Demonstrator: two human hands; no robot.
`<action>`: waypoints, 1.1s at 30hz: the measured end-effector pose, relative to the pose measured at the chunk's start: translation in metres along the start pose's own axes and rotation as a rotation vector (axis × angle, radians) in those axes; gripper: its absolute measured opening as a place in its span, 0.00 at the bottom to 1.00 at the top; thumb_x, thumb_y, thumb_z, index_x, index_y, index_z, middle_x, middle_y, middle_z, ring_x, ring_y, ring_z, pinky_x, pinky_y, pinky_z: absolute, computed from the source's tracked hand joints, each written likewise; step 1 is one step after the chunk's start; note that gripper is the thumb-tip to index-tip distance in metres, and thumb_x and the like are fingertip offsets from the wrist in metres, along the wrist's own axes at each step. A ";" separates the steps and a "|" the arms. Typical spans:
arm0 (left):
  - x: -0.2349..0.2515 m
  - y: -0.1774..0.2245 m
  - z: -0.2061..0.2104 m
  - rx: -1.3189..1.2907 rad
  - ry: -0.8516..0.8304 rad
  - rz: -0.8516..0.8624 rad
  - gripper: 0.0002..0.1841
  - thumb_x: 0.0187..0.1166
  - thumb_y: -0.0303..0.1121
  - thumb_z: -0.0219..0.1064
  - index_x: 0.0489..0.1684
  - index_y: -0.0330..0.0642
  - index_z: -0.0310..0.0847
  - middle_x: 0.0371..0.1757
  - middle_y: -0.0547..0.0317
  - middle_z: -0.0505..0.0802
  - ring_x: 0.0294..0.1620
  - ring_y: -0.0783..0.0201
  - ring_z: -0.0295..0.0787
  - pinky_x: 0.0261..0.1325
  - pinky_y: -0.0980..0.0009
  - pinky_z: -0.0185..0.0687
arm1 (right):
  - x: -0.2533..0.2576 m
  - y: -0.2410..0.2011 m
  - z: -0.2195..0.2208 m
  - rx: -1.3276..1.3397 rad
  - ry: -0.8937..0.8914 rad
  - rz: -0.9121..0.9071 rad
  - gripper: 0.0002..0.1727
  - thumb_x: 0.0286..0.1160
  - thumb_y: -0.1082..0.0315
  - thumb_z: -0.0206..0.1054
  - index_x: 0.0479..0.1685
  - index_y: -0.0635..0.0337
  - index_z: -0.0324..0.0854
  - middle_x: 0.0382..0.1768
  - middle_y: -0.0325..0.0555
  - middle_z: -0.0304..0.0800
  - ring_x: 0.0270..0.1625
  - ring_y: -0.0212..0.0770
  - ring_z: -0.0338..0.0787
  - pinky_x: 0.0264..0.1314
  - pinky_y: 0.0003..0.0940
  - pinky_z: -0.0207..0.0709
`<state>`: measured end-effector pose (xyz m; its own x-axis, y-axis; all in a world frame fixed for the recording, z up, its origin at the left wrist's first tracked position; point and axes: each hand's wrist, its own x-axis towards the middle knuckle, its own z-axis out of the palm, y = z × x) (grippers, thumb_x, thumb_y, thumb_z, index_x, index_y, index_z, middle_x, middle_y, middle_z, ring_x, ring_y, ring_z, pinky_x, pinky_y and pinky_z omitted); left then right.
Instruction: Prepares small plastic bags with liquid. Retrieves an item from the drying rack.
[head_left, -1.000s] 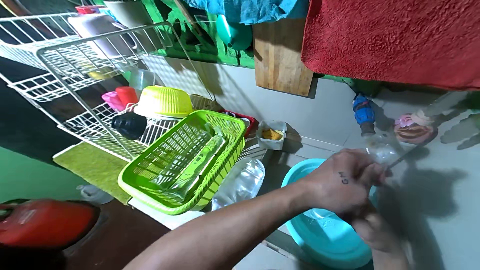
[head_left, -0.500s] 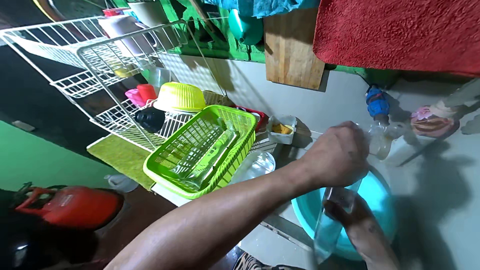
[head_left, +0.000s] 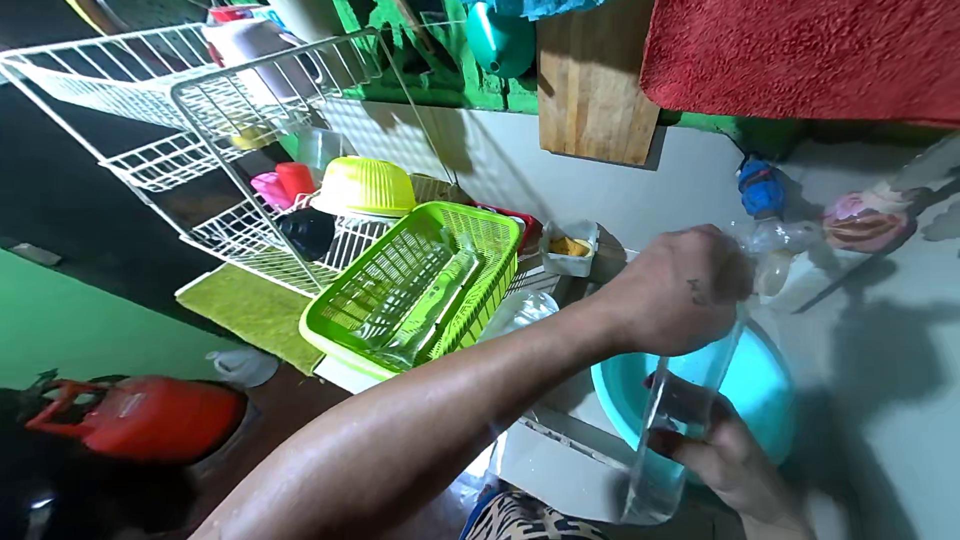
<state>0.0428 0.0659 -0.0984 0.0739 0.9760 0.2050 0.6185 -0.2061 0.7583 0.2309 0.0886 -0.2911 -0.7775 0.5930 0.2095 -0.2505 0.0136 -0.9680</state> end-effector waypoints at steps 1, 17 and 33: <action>-0.001 -0.001 -0.001 -0.010 0.008 -0.005 0.11 0.88 0.26 0.56 0.38 0.35 0.85 0.40 0.56 0.88 0.43 0.68 0.85 0.46 0.69 0.80 | -0.004 0.001 -0.001 0.058 -0.029 0.024 0.32 0.59 0.61 0.85 0.67 0.59 0.82 0.59 0.43 0.93 0.61 0.39 0.93 0.65 0.38 0.89; -0.040 -0.022 -0.034 -0.153 -0.067 0.098 0.13 0.91 0.29 0.54 0.41 0.35 0.85 0.46 0.54 0.89 0.48 0.65 0.88 0.53 0.65 0.83 | -0.036 0.018 0.054 0.297 -0.098 0.061 0.35 0.68 0.59 0.80 0.77 0.56 0.77 0.71 0.54 0.85 0.71 0.53 0.86 0.73 0.53 0.82; -0.069 -0.025 -0.032 -0.157 -0.139 0.156 0.15 0.91 0.29 0.54 0.35 0.34 0.85 0.42 0.51 0.85 0.41 0.61 0.83 0.45 0.63 0.79 | -0.044 0.018 0.133 -0.307 0.518 0.181 0.40 0.61 0.69 0.80 0.74 0.75 0.65 0.59 0.53 0.91 0.60 0.41 0.93 0.65 0.36 0.89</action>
<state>-0.0026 0.0010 -0.1117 0.2727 0.9294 0.2485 0.4626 -0.3531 0.8132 0.1839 -0.0439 -0.2997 -0.3920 0.9197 0.0191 0.0958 0.0615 -0.9935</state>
